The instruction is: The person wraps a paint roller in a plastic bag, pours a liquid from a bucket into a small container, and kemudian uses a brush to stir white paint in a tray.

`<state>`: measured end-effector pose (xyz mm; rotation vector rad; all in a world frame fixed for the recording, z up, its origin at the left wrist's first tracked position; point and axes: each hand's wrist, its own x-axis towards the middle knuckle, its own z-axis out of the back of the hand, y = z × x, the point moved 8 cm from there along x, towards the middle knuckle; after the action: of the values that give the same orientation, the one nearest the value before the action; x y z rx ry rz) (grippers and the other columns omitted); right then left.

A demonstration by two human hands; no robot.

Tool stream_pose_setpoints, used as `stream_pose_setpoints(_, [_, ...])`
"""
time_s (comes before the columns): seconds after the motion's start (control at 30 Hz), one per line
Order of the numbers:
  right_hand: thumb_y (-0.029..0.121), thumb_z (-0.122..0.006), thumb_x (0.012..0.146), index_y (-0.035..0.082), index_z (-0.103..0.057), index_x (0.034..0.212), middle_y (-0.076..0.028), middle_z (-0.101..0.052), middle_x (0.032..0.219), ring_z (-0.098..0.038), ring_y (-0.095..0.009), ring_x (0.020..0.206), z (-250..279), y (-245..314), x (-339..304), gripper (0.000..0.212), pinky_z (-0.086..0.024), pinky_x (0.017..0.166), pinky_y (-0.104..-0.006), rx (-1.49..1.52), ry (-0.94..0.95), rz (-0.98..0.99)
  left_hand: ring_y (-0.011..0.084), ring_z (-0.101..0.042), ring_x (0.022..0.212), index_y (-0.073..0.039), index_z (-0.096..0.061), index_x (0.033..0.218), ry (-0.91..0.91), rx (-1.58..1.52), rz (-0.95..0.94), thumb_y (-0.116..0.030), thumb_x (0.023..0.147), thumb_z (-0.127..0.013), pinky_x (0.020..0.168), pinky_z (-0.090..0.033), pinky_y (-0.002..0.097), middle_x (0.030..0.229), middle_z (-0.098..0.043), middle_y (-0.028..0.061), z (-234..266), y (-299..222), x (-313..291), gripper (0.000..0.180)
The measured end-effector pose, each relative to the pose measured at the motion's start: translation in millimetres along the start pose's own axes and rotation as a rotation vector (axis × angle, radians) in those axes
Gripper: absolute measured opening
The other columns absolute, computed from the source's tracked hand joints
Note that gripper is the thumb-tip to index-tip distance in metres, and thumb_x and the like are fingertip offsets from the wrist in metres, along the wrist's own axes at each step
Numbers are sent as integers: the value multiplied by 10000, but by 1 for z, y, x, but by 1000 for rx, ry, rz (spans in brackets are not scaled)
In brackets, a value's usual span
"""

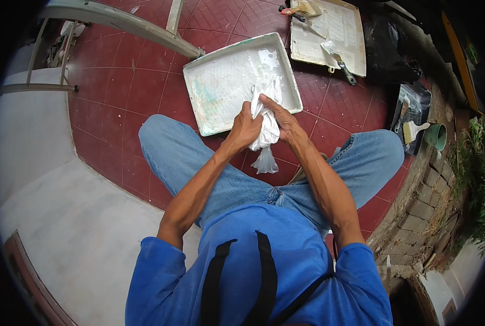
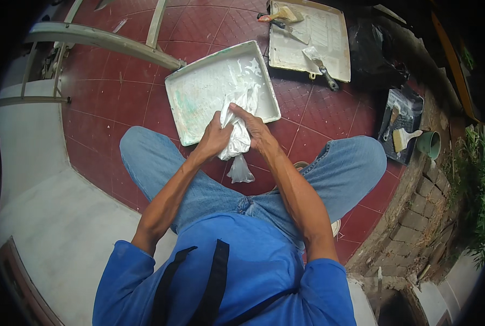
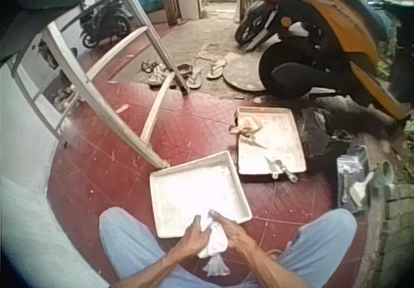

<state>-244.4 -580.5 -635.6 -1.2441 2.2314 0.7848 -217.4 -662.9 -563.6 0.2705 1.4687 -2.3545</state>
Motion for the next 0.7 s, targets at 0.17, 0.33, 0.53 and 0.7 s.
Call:
stream_pose_setpoints(0.17, [330,-728,745,23,-562,990,-112,-622,825,-626,-214,698,3,-20,-7,426,-557,612,-390,-149,-76,-180,520,-544,780,96,-291,981,74,225,-18,-128,803,-472,729,-422,539,794,-521,392,-7,-10,-11,338])
stream_pose_setpoints(0.33, [209,-708,707,-34,-537,968,-131,-588,768,-592,-233,605,-1,-1,-26,396,-535,522,-389,-215,-190,-54,485,-547,864,74,-326,1031,127,251,93,-167,811,-478,773,-419,501,912,-525,376,-7,-22,-24,360])
stream_pose_setpoints(0.53, [97,-593,683,-144,-518,865,-169,-570,694,-581,-229,520,0,9,-26,311,-494,429,-382,-335,-285,112,354,-544,971,2,-511,1115,9,298,-75,-382,855,-482,833,-436,433,1097,-470,282,28,-22,-13,465])
stream_pose_setpoints(0.7, [274,-580,770,-154,-547,958,-314,-597,933,-609,-387,910,-11,23,-40,469,-475,793,-434,-1107,-518,249,373,-534,1028,112,-398,1240,445,-10,488,-620,731,-579,884,-415,501,1117,-515,272,-7,3,23,910])
